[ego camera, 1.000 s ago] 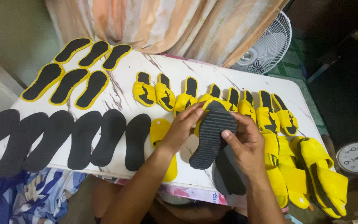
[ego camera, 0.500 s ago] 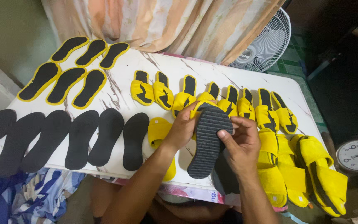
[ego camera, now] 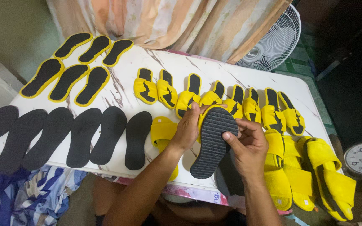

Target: The person assembles yellow slide sandals by hand, pressing black rubber soles onto the bottom of the yellow upper parts. The person handles multiple pairs, aligning the components and pressing them together to form finished slippers, which are then placed on the table.

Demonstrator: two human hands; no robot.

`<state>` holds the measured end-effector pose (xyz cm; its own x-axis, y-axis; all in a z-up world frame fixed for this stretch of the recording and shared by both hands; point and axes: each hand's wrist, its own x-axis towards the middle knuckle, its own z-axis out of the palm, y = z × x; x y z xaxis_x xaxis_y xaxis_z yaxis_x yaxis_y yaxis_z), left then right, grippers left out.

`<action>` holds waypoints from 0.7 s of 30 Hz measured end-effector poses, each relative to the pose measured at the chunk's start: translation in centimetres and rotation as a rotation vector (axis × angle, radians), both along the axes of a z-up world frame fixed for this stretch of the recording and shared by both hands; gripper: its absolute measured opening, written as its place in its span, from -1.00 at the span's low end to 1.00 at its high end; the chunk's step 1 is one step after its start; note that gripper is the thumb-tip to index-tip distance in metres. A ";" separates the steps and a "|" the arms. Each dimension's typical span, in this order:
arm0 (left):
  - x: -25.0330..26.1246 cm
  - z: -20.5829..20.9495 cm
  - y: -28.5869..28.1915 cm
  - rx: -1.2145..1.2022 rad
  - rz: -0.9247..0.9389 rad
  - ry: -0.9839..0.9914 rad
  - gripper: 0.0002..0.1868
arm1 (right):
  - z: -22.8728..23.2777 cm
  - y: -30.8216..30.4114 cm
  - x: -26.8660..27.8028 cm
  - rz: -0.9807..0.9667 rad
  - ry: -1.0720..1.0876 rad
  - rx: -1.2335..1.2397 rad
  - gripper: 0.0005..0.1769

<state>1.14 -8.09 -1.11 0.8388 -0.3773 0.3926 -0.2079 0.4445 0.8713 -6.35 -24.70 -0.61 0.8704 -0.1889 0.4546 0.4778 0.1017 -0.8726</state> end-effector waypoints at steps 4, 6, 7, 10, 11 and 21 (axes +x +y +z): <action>-0.1 0.0 0.0 0.008 0.004 0.000 -0.11 | -0.5 -0.2 0.0 -0.013 -0.022 -0.030 -0.55; -0.1 0.0 0.0 0.011 -0.017 -0.005 -0.11 | -0.5 -0.2 0.0 -0.021 -0.028 -0.044 -0.56; -0.2 0.0 0.0 0.017 -0.026 -0.019 -0.10 | -0.4 -0.1 -0.1 -0.025 -0.024 -0.050 -0.56; -0.3 0.2 0.2 0.071 -0.019 -0.075 -0.07 | -0.1 0.3 -0.4 -0.021 -0.059 -0.048 -0.57; -0.3 0.2 0.2 0.113 0.008 -0.104 -0.06 | 0.0 0.4 -0.5 -0.016 -0.078 -0.044 -0.57; -1.1 0.0 -0.1 -0.138 -0.135 0.016 -0.61 | -0.3 1.0 -1.3 -0.156 -0.077 -0.135 -0.63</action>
